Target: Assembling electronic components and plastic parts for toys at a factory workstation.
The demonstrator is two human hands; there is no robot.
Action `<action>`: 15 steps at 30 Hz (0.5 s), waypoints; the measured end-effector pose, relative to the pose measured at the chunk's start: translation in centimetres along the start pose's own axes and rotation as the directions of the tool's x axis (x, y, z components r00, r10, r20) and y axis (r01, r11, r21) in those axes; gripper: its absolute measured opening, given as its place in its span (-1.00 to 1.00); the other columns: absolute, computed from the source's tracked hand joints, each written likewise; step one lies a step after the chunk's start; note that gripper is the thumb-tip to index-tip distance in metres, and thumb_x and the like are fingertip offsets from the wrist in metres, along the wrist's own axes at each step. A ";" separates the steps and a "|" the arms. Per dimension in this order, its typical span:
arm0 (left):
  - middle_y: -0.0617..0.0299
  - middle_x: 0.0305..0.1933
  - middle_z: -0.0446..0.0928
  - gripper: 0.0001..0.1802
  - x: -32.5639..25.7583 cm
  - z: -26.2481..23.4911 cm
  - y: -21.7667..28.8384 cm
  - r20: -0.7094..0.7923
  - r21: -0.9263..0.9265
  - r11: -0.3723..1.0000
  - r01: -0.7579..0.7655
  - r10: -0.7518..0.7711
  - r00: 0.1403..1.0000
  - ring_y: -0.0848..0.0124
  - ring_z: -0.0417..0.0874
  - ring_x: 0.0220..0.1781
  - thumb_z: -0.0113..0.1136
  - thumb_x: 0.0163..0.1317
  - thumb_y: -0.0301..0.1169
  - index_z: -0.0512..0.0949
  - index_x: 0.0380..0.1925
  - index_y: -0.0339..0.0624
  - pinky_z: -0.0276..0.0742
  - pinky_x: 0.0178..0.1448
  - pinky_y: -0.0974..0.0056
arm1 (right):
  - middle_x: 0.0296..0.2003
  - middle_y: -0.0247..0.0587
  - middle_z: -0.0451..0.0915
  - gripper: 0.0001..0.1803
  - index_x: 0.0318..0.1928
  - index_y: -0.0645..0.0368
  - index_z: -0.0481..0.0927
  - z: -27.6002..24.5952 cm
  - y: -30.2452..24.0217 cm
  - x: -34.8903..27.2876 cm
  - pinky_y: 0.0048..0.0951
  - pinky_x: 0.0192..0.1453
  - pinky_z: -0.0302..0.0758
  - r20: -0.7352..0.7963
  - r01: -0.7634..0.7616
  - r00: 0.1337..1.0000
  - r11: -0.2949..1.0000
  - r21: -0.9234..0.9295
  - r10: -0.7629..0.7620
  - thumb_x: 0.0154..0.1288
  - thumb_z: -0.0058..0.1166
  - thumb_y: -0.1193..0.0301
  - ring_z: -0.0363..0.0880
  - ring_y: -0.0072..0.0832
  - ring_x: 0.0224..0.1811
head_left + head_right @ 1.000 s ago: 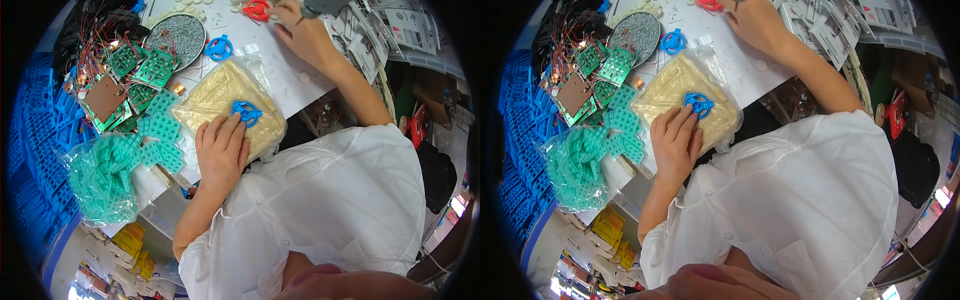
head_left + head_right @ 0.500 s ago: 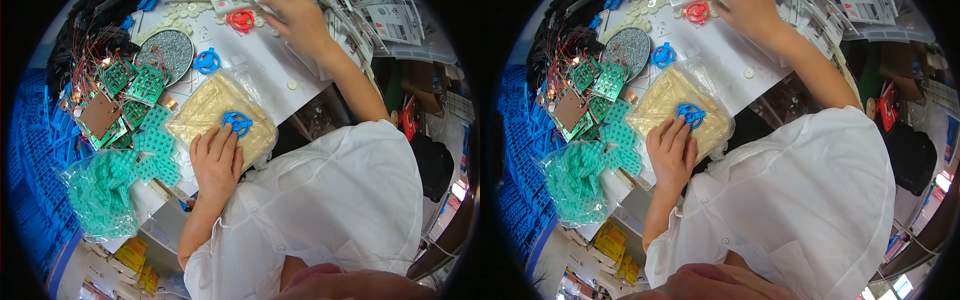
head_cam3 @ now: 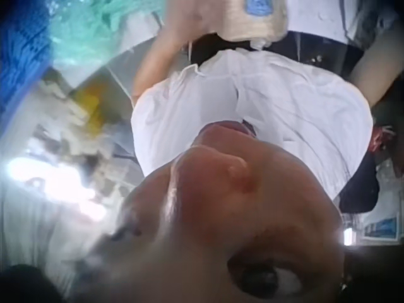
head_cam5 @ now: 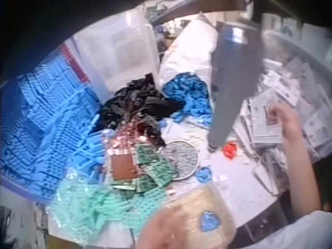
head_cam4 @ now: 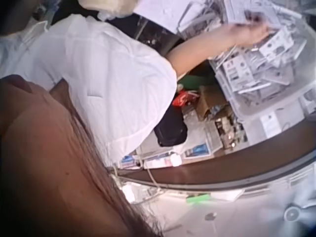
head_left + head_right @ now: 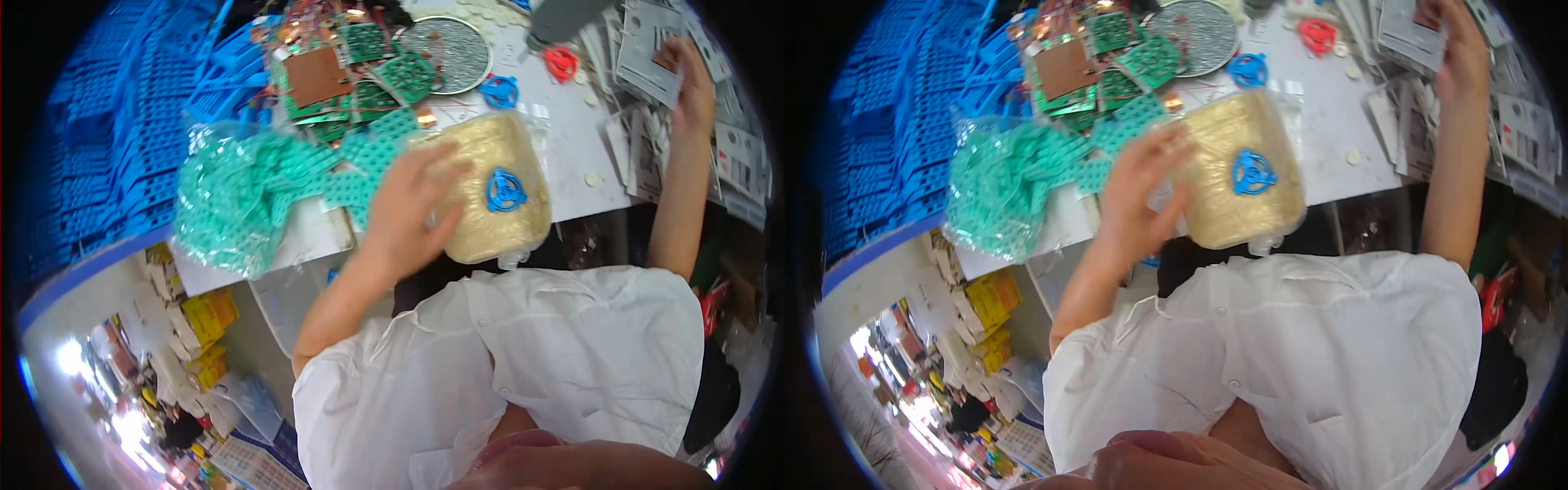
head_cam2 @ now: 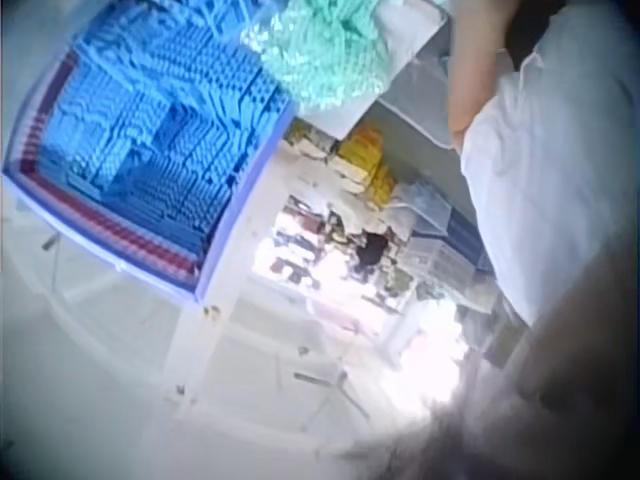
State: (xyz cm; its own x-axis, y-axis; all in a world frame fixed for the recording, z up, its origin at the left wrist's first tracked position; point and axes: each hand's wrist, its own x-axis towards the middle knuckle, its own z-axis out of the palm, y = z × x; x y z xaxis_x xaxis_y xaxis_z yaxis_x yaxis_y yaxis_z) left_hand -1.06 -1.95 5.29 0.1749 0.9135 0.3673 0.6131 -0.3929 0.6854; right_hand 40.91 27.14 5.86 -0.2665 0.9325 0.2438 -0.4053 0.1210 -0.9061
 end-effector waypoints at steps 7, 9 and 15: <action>0.03 -0.09 0.79 -0.54 9.6 -21.9 -13.3 -0.431 0.545 0.684 0.484 -0.266 0.862 0.09 0.80 -0.05 0.32 0.27 -0.03 0.76 -0.05 -0.16 0.66 0.06 0.10 | 0.18 -0.07 0.62 -0.68 0.23 0.39 0.52 3.1 0.4 -2.2 -0.34 0.29 0.52 -0.209 0.289 0.918 0.930 -0.226 -0.336 0.56 0.03 0.55 0.61 -0.35 0.22; -0.02 -0.01 0.77 -0.46 11.5 -26.5 -20.3 -0.507 0.672 0.391 0.629 -0.377 0.775 0.01 0.77 0.07 0.33 0.22 0.08 0.77 -0.05 -0.14 0.64 0.15 0.02 | 0.20 -0.08 0.61 -0.63 0.31 0.34 0.48 1.9 2.2 -2.4 -0.39 0.31 0.53 -0.328 0.258 0.890 0.944 -0.206 -0.315 0.56 0.02 0.56 0.59 -0.37 0.25; -0.09 0.05 0.74 -0.44 16.1 -28.3 -32.7 -0.223 0.758 0.351 0.549 -0.652 0.724 -0.03 0.74 0.14 0.39 0.19 0.07 0.76 -0.01 -0.15 0.61 0.23 -0.02 | 0.08 -0.16 0.62 -0.66 0.27 0.27 0.51 -5.4 1.3 -7.7 -0.40 0.17 0.55 -0.322 0.237 0.865 0.879 -0.415 -0.385 0.58 0.03 0.48 0.60 -0.42 0.07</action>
State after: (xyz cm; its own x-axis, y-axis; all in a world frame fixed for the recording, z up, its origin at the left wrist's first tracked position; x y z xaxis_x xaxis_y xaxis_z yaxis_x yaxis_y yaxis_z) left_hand -40.14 22.66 6.59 -0.4448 0.8947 -0.0409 0.8955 0.4437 -0.0340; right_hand 47.18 21.94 0.88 0.2065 0.8697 0.4483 -0.0567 0.4680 -0.8819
